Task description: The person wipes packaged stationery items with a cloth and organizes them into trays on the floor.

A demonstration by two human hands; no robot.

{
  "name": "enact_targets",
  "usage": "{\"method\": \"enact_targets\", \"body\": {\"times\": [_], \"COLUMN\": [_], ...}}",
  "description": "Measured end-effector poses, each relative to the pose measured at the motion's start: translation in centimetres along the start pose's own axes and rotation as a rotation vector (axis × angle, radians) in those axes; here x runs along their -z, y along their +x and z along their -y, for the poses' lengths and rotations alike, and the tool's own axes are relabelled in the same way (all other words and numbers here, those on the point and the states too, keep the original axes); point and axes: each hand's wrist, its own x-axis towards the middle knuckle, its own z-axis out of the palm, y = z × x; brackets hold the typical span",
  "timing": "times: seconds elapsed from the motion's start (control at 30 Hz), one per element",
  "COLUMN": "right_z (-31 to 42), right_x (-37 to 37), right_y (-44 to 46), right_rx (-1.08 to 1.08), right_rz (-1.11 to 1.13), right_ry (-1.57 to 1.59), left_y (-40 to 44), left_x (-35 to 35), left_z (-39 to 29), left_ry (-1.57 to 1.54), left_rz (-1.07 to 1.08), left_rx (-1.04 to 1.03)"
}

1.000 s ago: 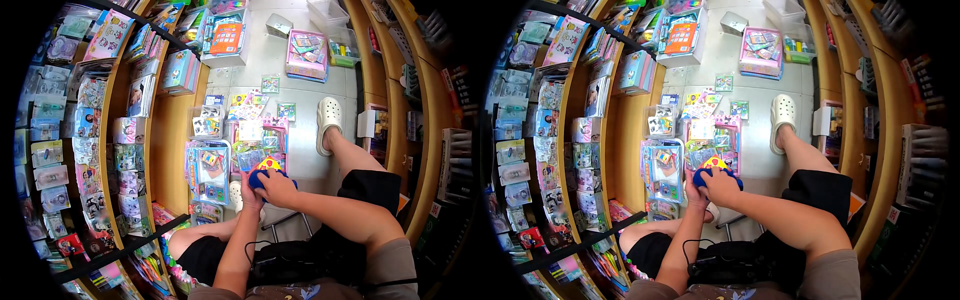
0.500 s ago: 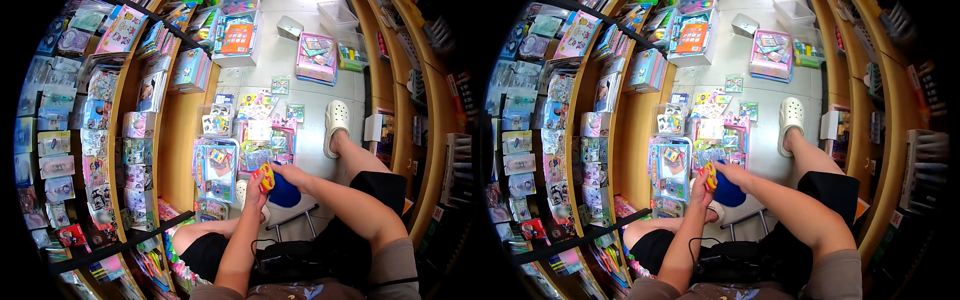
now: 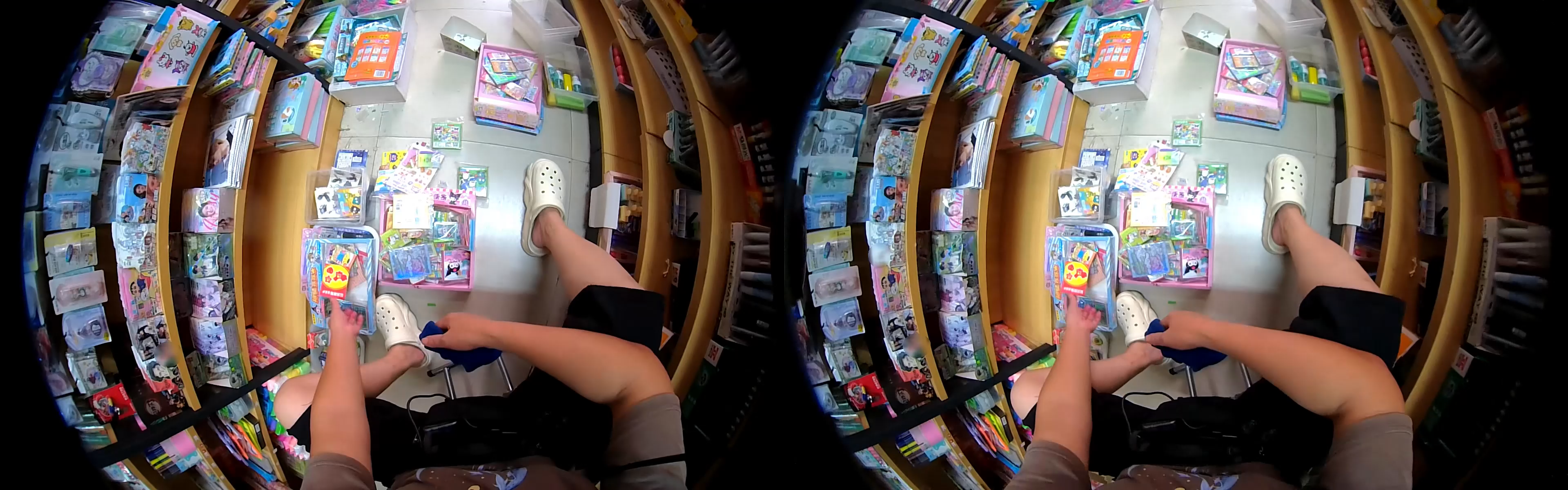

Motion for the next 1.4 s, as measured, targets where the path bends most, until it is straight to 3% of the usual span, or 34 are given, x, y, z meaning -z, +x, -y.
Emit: {"method": "enact_targets", "body": {"times": [0.03, 0.07, 0.17, 0.23, 0.4, 0.5, 0.63, 0.77, 0.87, 1.0, 1.1, 1.33, 1.4], "right_z": [0.2, 0.3, 1.2, 1.6, 2.0, 2.5, 2.2, 2.2, 2.2, 1.5, 1.0, 3.1, 3.1], "right_x": [0.1, 0.2, -0.4, -0.6, -0.9, -0.3, 0.0, 0.3, 1.0, 1.5, 2.2, 4.1, 2.4], "right_y": [-0.4, -0.8, -2.0, -2.5, -3.5, -3.7, -3.6, -3.3, -2.9, -2.1, -1.8, -2.1, -1.3], "right_rx": [-0.017, -0.034, -0.078, -0.088, -0.048, -0.053, -0.020, -0.030, -0.071, -0.110, -0.084, 0.022, 0.259], "right_rz": [-0.020, -0.040, -0.073, -0.047, -0.038, -0.036, -0.107, -0.102, -0.107, -0.212, -0.366, -0.924, -1.008], "right_ry": [-0.035, -0.070, -0.193, -0.250, -0.289, -0.257, -0.300, -0.315, -0.312, -0.341, -0.356, -0.042, -0.111], "left_y": [0.5, 1.0, 0.4, -1.5, -6.2, -6.3, -5.7, -5.1, -4.7, -7.7, -12.1, -19.3, -20.1], "left_x": [-0.3, -1.4, -6.4, -11.2, -20.7, -24.0, -25.8, -24.9, -23.1, -18.0, -13.3, -8.2, -7.3], "left_z": [0.4, 2.0, 4.5, 5.0, 5.1, 5.2, 4.4, 4.1, 3.2, 0.9, -0.1, 1.3, 2.8], "left_ry": [0.081, 0.193, 0.837, 1.008, 1.235, 1.445, 1.583, 1.527, 1.260, 0.106, -0.302, -0.386, -0.401], "left_rz": [-0.045, 0.020, 0.186, 0.214, 0.157, 0.045, 0.025, 0.063, 0.182, 0.870, 1.301, 1.411, 1.281], "left_rx": [0.063, -0.051, -0.801, -1.050, -1.303, -1.272, -1.038, -1.114, -1.149, -0.256, 0.232, 0.152, 0.235]}}
